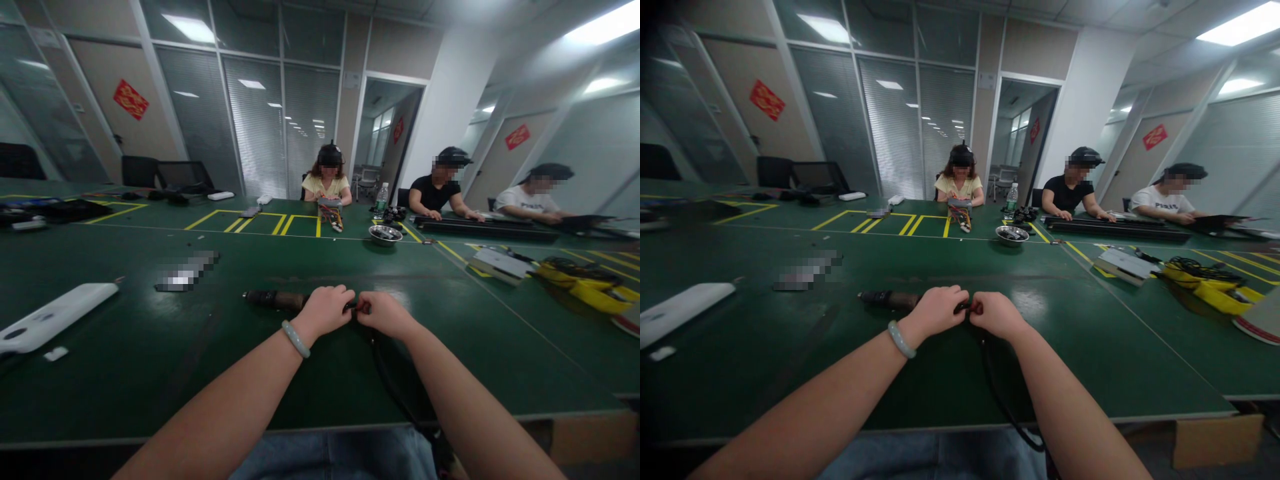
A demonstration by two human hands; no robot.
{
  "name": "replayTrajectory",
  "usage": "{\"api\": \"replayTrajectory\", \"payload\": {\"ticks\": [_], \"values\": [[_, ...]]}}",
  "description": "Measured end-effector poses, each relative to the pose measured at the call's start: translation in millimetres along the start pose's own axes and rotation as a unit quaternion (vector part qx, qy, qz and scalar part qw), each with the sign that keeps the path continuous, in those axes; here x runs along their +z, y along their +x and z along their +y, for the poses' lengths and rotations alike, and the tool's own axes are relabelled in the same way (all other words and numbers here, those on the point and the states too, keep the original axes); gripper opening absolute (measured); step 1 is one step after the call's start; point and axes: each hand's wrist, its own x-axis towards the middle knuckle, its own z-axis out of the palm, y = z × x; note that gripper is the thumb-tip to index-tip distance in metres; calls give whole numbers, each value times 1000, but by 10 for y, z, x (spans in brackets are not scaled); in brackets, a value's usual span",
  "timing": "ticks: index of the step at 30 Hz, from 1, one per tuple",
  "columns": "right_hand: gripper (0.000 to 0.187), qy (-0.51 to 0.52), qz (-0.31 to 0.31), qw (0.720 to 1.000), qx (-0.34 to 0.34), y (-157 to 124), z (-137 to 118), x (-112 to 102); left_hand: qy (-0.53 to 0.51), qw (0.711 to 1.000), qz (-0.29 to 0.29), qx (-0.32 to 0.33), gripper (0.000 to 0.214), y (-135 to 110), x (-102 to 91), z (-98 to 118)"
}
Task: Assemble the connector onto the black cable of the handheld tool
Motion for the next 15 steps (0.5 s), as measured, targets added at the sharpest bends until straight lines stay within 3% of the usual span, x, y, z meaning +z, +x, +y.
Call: {"api": "replayTrajectory", "payload": {"ticks": [8, 15], "values": [[9, -4, 16, 999, 38, 9, 14, -31, -52, 998, -1, 36, 15, -74, -59, -84], [9, -2, 15, 999, 47, 18, 51, -18, -47, 999, 2, 5, 9, -36, -1, -38]]}}
